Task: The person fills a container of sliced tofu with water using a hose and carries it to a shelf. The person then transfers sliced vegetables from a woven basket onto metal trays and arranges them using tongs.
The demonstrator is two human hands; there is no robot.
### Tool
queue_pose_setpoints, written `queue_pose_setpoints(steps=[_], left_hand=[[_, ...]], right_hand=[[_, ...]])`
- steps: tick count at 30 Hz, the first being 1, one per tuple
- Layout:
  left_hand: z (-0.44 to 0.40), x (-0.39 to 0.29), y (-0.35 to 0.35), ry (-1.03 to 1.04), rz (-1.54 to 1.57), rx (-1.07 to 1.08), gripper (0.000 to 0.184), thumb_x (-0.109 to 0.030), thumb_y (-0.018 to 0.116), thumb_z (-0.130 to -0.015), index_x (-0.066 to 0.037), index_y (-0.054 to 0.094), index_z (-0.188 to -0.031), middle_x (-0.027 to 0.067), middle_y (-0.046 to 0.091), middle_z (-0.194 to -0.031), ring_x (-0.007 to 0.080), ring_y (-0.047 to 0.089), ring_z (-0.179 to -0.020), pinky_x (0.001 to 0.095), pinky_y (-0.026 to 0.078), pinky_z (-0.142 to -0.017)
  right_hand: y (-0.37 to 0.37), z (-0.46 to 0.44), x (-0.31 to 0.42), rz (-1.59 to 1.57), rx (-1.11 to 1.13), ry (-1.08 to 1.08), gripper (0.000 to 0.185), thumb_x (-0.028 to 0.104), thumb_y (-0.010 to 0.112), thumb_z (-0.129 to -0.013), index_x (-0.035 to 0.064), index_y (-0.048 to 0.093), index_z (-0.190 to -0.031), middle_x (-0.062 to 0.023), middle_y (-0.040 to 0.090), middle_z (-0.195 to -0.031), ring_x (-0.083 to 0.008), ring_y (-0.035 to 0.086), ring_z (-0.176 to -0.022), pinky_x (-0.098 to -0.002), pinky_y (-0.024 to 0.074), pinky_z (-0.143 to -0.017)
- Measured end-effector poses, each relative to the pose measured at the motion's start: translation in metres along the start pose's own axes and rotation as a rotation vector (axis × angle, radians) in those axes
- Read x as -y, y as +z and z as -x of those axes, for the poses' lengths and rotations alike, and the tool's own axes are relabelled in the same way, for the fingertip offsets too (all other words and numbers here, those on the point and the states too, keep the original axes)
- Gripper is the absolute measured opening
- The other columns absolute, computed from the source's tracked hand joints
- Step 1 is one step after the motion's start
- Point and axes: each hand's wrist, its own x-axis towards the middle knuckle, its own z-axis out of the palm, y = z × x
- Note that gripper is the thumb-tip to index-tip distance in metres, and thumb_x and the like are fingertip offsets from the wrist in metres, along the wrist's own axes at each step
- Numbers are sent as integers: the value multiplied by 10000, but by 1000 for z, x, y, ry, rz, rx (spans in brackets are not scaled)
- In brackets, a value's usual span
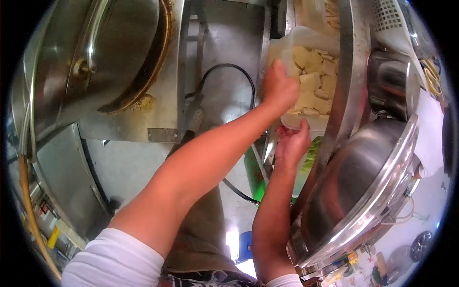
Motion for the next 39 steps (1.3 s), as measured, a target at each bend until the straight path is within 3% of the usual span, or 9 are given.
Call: queue_pose_setpoints(steps=[12, 17, 20, 23, 28, 33, 34, 37, 39], left_hand=[[-13, -5, 26, -47, 49, 29, 208, -68, 513, -708, 7, 498, -902, 246, 573, -881, 463, 550, -843, 522, 436, -738], [-19, -5, 46, 11, 72, -103, 185, -84, 534, -663, 28, 511, -809, 250, 575, -781, 455, 555, -758, 508, 446, -687], [-22, -10, 44, -17, 66, -82, 174, -75, 540, -658, 30, 518, -795, 256, 579, -788, 452, 565, -766, 502, 456, -696], [-24, -9, 46, -15, 62, -85, 167, -66, 544, -660, 35, 522, -790, 262, 584, -795, 451, 577, -769, 495, 465, -701], [-24, -22, 35, -134, 35, 68, 218, -61, 552, -694, 13, 484, -888, 240, 584, -921, 438, 572, -883, 500, 459, -788], [-28, -24, 35, -180, 79, 83, 231, -65, 562, -686, 14, 484, -889, 233, 585, -906, 433, 572, -882, 495, 455, -786], [-26, -22, 38, -164, 80, 59, 229, -65, 560, -687, 13, 483, -889, 232, 585, -905, 432, 571, -879, 497, 452, -781], [-21, -21, 47, -110, 86, 2, 220, -65, 551, -693, 9, 481, -888, 228, 584, -904, 432, 566, -872, 503, 446, -767], [-12, -21, 49, -76, 74, -16, 210, -67, 544, -701, 6, 479, -887, 226, 583, -908, 434, 562, -869, 504, 444, -756]], right_hand=[[14, 1, -3, -138, -33, 0, 393, 323, 477, -950, -28, 508, -1125, -158, 590, -993, -263, 603, -754, -371, 486, -663], [21, 17, -5, -246, 36, -27, 429, 333, 494, -949, -36, 483, -1168, -172, 579, -1051, -268, 611, -747, -359, 486, -701], [1, 27, -22, -44, 27, -82, 426, 285, 522, -942, -50, 466, -1198, -183, 584, -1055, -234, 608, -737, -336, 487, -705], [-26, 54, -15, 512, -51, -554, 446, 162, 564, -913, -47, 414, -1276, -169, 577, -1033, -206, 617, -780, -319, 509, -688], [-71, 40, -14, 823, -187, -506, 627, 110, 593, -882, -59, 279, -1398, -169, 569, -1106, -188, 632, -742, -292, 509, -622], [-67, 46, 8, 916, -326, -162, 468, 177, 566, -893, -38, 437, -1289, -167, 571, -1154, -192, 619, -629, -290, 500, -563], [-66, 48, 7, 937, -367, -193, 390, 208, 558, -896, -46, 504, -1187, -160, 592, -1086, -178, 602, -604, -297, 487, -543], [-98, 40, -18, 1064, -426, -385, 377, 223, 560, -895, -37, 517, -1164, -136, 605, -981, -154, 559, -562, -283, 452, -510], [-93, 51, -13, 856, -364, -309, 360, 230, 563, -899, -32, 526, -1143, -118, 602, -930, -141, 530, -550, -276, 428, -496]])
